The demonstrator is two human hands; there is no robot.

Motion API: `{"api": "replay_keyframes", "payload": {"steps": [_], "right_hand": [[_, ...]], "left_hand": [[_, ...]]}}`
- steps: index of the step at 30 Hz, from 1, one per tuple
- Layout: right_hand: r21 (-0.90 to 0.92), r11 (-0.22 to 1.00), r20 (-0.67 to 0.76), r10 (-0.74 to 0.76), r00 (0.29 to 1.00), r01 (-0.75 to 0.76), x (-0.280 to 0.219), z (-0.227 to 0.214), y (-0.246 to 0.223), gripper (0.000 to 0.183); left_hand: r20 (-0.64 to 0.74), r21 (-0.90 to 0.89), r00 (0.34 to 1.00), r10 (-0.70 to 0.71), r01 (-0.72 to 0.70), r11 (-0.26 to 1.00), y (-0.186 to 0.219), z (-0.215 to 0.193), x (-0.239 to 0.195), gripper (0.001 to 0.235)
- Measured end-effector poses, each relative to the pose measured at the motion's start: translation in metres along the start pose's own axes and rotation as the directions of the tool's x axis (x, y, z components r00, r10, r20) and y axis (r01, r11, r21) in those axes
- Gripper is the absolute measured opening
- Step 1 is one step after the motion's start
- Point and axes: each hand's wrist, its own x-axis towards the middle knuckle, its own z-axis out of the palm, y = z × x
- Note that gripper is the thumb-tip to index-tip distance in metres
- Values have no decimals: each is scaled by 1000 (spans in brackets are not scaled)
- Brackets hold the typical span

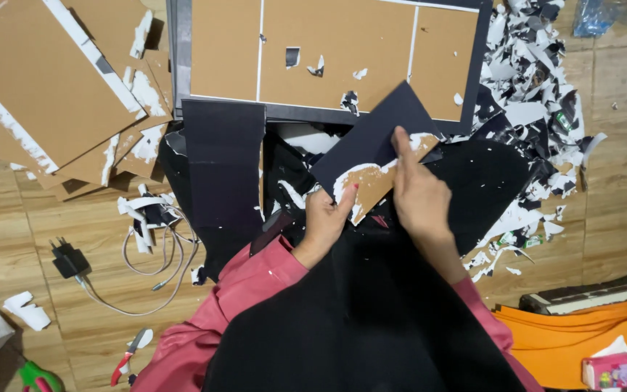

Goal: Peeling paper layers from cardboard and trimming edges with a utility knife and scissors

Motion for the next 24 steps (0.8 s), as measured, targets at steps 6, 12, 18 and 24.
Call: {"api": "replay_keyframes", "payload": {"steps": [6, 12, 18, 24], "right_hand": [[32, 998, 206, -59, 977, 54, -21, -11, 2, 53], [-310, 924, 72, -211, 975, 223, -28, 12, -4, 51], [-374, 886, 55, -274, 960, 274, -22, 5, -12, 50], [-293, 897, -89, -369, 925, 330, -17, 8, -15, 46]], "left_hand": [[-25, -49, 1000, -3, 2, 999, 7, -3, 5, 24], [39, 29, 999, 28, -29, 999, -1, -7, 10, 33], [77, -70, 995, -61, 66, 995, 10, -3, -4, 35], [34, -154, 999, -29, 34, 987, -10, 3, -4, 33]]}}
